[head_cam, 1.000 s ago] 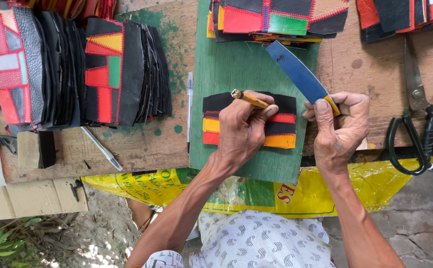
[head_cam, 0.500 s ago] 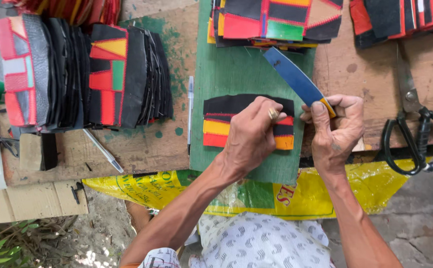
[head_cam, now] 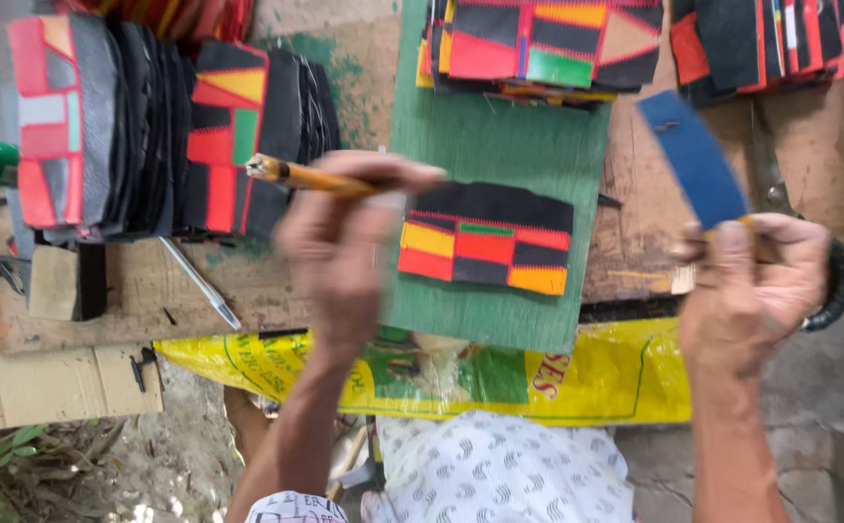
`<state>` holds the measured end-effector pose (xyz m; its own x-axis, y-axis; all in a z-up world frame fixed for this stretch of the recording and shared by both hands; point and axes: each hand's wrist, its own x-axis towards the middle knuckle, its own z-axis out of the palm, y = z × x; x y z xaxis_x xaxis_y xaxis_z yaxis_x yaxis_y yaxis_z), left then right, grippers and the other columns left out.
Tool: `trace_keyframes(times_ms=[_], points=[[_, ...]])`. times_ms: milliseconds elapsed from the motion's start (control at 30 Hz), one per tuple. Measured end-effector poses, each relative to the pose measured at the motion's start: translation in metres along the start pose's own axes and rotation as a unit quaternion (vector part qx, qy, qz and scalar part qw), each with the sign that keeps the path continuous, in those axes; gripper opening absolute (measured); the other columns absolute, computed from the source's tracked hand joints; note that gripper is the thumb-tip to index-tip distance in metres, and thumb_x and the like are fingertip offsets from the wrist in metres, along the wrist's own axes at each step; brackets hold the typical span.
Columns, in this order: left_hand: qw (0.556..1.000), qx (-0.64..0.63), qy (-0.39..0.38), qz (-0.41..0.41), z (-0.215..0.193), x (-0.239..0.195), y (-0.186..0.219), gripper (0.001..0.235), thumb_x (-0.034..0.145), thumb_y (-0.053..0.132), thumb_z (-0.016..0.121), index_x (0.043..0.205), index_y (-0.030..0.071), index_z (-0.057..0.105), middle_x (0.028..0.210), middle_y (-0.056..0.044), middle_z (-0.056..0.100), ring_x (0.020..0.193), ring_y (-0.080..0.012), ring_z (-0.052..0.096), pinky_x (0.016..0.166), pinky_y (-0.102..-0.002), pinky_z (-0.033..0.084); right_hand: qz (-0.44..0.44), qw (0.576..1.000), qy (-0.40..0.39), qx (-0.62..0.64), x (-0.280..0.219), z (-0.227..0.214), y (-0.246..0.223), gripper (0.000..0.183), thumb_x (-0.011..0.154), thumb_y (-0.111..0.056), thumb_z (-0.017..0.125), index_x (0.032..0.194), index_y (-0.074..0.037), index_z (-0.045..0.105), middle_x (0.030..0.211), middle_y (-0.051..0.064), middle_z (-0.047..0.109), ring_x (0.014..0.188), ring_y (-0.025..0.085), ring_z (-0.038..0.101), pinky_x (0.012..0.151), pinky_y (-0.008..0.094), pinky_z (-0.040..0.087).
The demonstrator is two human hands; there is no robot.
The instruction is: The person marks and cuts colorful patterned leather pieces on a green cutting mat. They use a pencil and a metal ruler to draw straight lines, then cut the leather with scissors. Finished pieces are stacked on the table.
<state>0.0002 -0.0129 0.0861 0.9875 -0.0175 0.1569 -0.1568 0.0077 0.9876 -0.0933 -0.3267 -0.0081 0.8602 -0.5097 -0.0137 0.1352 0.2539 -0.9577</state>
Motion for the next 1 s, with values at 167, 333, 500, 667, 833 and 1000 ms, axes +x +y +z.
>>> trace_keyframes(times_ms=[167,333,500,667,833,1000], points=[[0.977,0.040,0.064,-0.200,-0.055,-0.025,-0.012,0.015,0.094,-0.001,0.058,0.104,-0.003,0.069,0.090,-0.008,0.071,0.070,-0.0111,0.056,0.064,-0.026,0.047,0.104,0.994,-0.032,-0.018,-0.027,-0.029,-0.032,0.010,0.113,-0.001,0.063,0.116,-0.002,0.054,0.104,0.013,0.067,0.086,0.021,0.069,0.079,0.034,0.058],[0.942,0.036,-0.102,-0.316,-0.045,-0.065,-0.020,0.024,0.095,0.017,0.070,0.113,0.002,0.073,0.099,-0.003,0.076,0.087,-0.0087,0.069,0.075,-0.026,0.057,0.240,0.946,-0.142,-0.166,-0.075,0.014,-0.025,0.016,0.096,-0.004,0.065,0.111,-0.001,0.068,0.091,0.010,0.072,0.077,0.015,0.067,0.072,0.029,0.057],[0.943,0.099,-0.196,-0.249,-0.046,-0.068,-0.012,0.022,0.090,0.014,0.077,0.104,-0.003,0.076,0.098,-0.008,0.075,0.083,-0.0143,0.067,0.070,-0.030,0.053,0.247,0.914,-0.191,-0.259,-0.088,0.057,-0.019,0.018,0.093,-0.009,0.070,0.108,0.000,0.071,0.087,0.002,0.071,0.075,0.006,0.063,0.067,0.022,0.054],[0.934,0.150,-0.233,-0.226,-0.050,-0.065,-0.017,0.017,0.085,0.008,0.077,0.101,0.003,0.079,0.085,-0.007,0.072,0.076,-0.0159,0.068,0.066,-0.033,0.052,0.255,0.911,-0.214,-0.244,-0.081,0.073,-0.019,0.018,0.093,-0.009,0.069,0.109,0.000,0.070,0.085,0.000,0.069,0.074,0.004,0.062,0.066,0.021,0.054],[0.944,0.165,-0.234,-0.167,-0.055,-0.058,-0.021,0.025,0.080,-0.006,0.068,0.100,0.005,0.077,0.083,-0.006,0.072,0.074,-0.0156,0.070,0.064,-0.031,0.053,0.060,0.902,-0.223,-0.364,-0.076,0.086,-0.019,0.030,0.089,-0.013,0.077,0.117,-0.005,0.069,0.098,0.003,0.069,0.085,0.011,0.063,0.076,0.026,0.053],[0.969,0.195,-0.107,-0.110,-0.071,-0.016,-0.023,0.010,0.087,0.000,0.075,0.095,0.005,0.075,0.080,-0.007,0.070,0.073,-0.0183,0.068,0.065,-0.032,0.053,-0.213,0.784,-0.250,-0.527,-0.058,0.093,-0.019,0.036,0.082,-0.006,0.081,0.117,-0.009,0.072,0.118,0.011,0.065,0.114,0.030,0.057,0.100,0.042,0.045]])
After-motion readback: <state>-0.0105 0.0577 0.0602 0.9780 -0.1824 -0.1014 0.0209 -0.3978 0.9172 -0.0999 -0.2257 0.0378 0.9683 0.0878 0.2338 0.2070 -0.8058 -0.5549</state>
